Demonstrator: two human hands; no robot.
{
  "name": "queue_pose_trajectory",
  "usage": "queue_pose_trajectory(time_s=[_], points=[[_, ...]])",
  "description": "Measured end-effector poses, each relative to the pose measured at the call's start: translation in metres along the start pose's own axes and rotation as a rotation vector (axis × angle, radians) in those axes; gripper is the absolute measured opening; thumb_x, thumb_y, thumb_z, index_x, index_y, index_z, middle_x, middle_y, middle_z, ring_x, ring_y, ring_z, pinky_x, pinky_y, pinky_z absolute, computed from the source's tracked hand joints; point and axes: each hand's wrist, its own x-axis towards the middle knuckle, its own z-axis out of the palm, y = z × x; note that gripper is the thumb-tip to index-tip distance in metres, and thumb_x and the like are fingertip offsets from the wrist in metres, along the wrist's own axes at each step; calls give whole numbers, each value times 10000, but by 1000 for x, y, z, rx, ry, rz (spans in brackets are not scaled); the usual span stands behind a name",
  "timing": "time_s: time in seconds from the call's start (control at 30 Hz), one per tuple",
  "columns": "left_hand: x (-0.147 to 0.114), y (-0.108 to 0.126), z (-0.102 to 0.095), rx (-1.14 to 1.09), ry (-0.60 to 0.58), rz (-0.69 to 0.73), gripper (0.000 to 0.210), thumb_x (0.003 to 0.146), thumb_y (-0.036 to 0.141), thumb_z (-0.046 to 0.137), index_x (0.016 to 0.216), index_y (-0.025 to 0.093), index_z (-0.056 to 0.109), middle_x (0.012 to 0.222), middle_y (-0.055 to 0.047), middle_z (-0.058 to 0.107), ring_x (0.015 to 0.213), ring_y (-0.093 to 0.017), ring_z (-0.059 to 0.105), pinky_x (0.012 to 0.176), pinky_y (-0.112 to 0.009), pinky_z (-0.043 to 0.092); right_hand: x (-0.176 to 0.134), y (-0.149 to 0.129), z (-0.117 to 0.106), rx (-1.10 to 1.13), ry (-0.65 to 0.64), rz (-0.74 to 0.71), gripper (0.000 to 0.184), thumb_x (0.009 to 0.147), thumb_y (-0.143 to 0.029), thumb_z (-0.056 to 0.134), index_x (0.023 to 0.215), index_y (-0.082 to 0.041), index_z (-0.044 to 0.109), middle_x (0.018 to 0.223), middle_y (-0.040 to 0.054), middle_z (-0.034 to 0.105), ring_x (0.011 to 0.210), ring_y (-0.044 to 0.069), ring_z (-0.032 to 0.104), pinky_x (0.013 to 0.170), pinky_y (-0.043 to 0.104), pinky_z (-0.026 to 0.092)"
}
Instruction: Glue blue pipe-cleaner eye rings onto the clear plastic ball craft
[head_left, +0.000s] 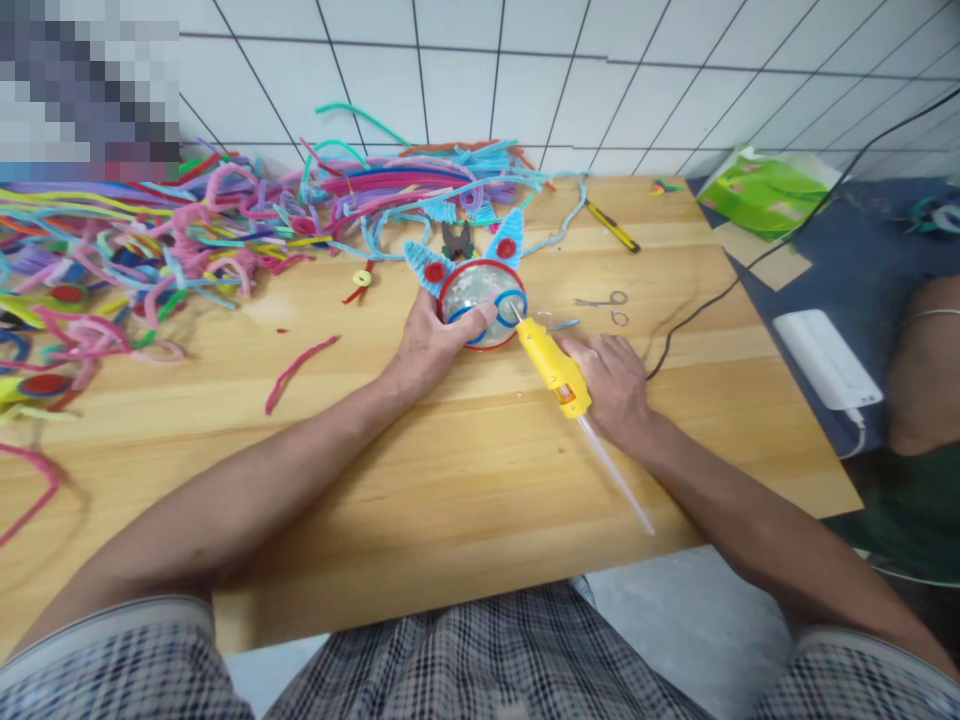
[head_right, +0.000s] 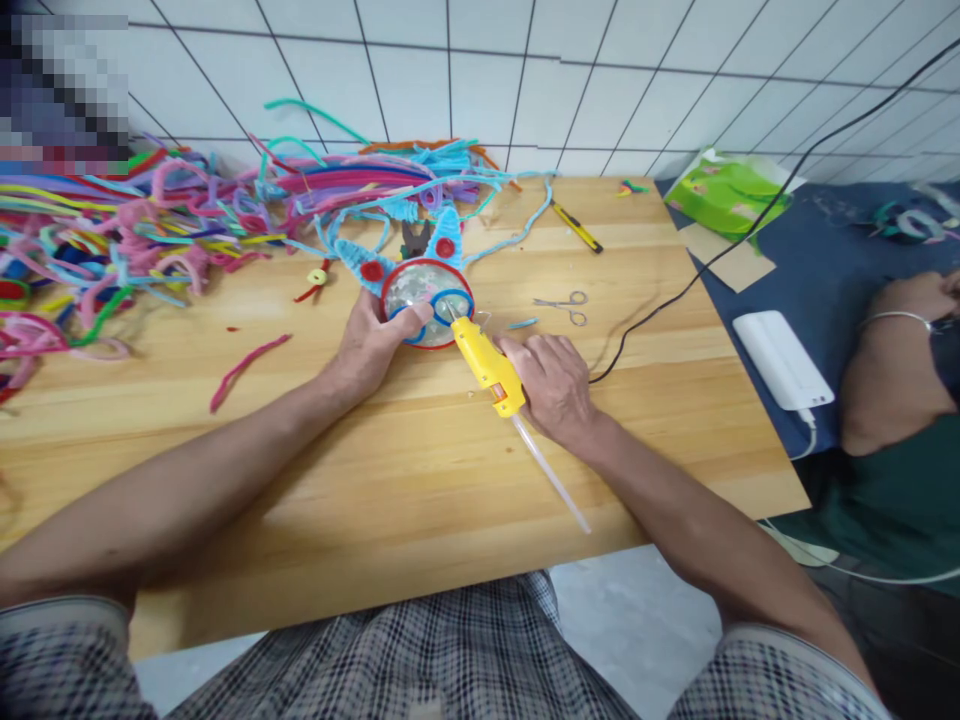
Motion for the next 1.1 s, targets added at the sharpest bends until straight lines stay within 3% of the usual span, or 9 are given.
queue_pose_trajectory(time_s=[0.13,0.33,0.67,1.1], points=[[-1,1,0,-8,-1,3,647,792,587,927,1279,219,712,1284,-111,842,1266,-381,808,1152,-548,684,-1,0,0,-32,-40,-12,618,1276,-517,289,1442,-164,769,918,103,736,831,289,632,789,438,429],[-1,-1,-1,-8,19,-18,667,768,600,954,1275,228,731,1313,-120,863,1257,-375,814,1141,-532,693,1,0,1,-36,-1,-35,509,1269,-438,384,1412,-124,759,910,97,742,822,280,617,763,427,397],[0,-4,-2,-45,-8,14,604,810,602,973,1254,255,755,1303,-111,864,1259,-382,827,1140,-553,704,-2,-1,3,-24,-43,12,490,1266,-451,391,1426,-176,763,922,91,726,847,275,609,786,425,398],[1,-7,-2,-49,9,16,627,790,596,991,1267,259,764,1315,-101,878,1273,-381,823,1151,-567,706,6,-4,-3,-37,35,-64,400,1265,-372,421,1420,-139,707,893,72,733,799,272,611,753,425,409]])
